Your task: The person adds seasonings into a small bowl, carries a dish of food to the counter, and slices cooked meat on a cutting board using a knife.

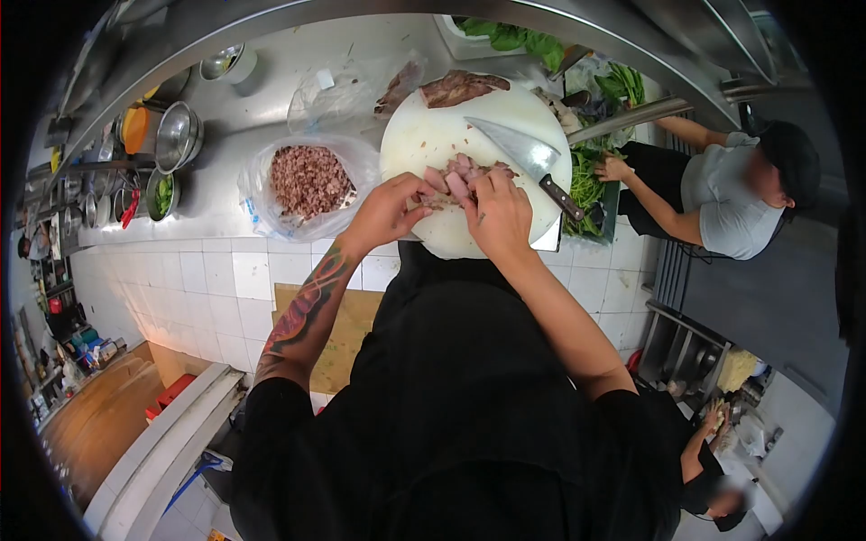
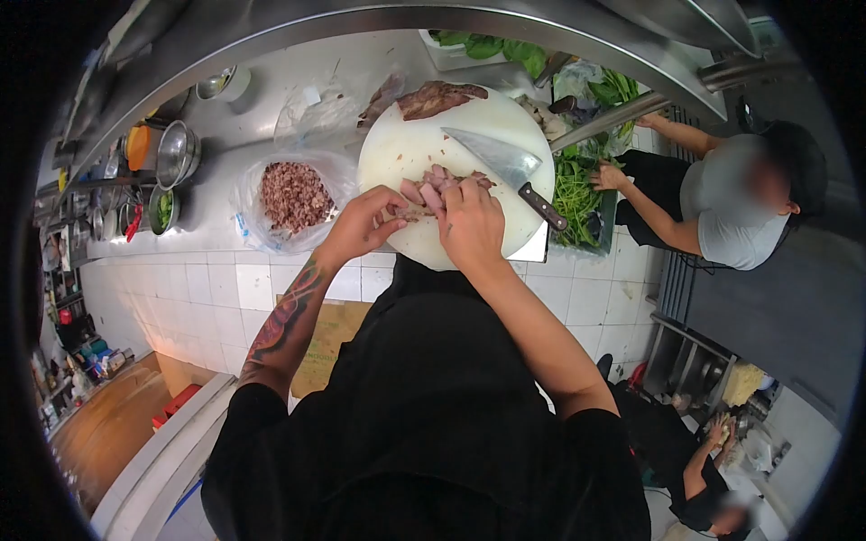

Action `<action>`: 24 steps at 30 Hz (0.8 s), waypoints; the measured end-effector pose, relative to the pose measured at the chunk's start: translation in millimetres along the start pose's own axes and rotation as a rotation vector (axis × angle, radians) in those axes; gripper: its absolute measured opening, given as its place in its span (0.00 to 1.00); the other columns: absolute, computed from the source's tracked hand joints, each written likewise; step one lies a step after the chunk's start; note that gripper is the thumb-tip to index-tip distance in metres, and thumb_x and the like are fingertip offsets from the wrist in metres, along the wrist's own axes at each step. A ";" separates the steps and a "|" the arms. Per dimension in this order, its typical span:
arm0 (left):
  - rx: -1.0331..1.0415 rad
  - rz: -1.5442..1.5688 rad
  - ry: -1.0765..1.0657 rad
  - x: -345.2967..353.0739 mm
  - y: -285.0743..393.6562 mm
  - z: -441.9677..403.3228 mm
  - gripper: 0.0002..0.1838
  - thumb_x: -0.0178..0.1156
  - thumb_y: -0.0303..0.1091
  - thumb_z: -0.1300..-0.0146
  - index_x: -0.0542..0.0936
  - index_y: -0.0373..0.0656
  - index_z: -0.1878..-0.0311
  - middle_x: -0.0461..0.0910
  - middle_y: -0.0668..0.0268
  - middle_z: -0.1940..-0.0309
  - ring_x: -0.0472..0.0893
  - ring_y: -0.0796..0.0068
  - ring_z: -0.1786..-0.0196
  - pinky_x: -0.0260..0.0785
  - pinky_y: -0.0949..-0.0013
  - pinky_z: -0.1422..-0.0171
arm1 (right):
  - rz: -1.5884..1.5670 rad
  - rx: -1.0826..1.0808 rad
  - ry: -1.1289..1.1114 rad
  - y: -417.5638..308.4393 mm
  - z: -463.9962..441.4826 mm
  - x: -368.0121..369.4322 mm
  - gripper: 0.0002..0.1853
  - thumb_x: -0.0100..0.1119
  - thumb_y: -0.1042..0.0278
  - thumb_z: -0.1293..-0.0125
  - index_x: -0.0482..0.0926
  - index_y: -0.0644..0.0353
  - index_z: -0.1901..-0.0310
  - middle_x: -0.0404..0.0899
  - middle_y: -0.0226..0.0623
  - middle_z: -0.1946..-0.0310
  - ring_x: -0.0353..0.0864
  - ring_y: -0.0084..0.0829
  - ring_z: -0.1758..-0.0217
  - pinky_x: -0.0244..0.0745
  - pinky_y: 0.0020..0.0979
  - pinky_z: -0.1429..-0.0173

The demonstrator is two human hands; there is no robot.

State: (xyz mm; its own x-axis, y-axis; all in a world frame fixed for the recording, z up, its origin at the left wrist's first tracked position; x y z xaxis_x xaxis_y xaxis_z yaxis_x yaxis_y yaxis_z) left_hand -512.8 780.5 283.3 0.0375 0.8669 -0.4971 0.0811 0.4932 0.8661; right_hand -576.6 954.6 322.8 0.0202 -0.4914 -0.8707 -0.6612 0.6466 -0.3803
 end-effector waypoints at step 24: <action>0.010 0.064 -0.108 -0.2 2.8 -5.1 0.16 0.71 0.28 0.41 0.81 0.43 0.50 0.82 0.62 0.61 0.82 0.68 0.61 0.73 0.67 0.60 | -0.721 0.487 -0.247 40.2 5.5 16.0 0.07 0.69 0.74 0.40 0.80 0.59 0.63 0.83 0.36 0.72 0.83 0.30 0.72 0.75 0.31 0.68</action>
State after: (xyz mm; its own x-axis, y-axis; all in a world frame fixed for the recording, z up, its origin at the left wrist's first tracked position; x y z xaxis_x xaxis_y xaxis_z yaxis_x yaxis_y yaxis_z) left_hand -517.7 782.1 286.1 0.1498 0.8833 -0.4442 0.0852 0.4361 0.8959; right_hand -598.7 975.9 291.8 0.5042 -0.7703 -0.3904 -0.0358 0.4331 -0.9006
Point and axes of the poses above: each hand's wrist, its own z-axis away from the middle knuckle, its own x-axis out of the palm, y = z × x, the point moved 6 cm from there along -z, towards the middle knuckle
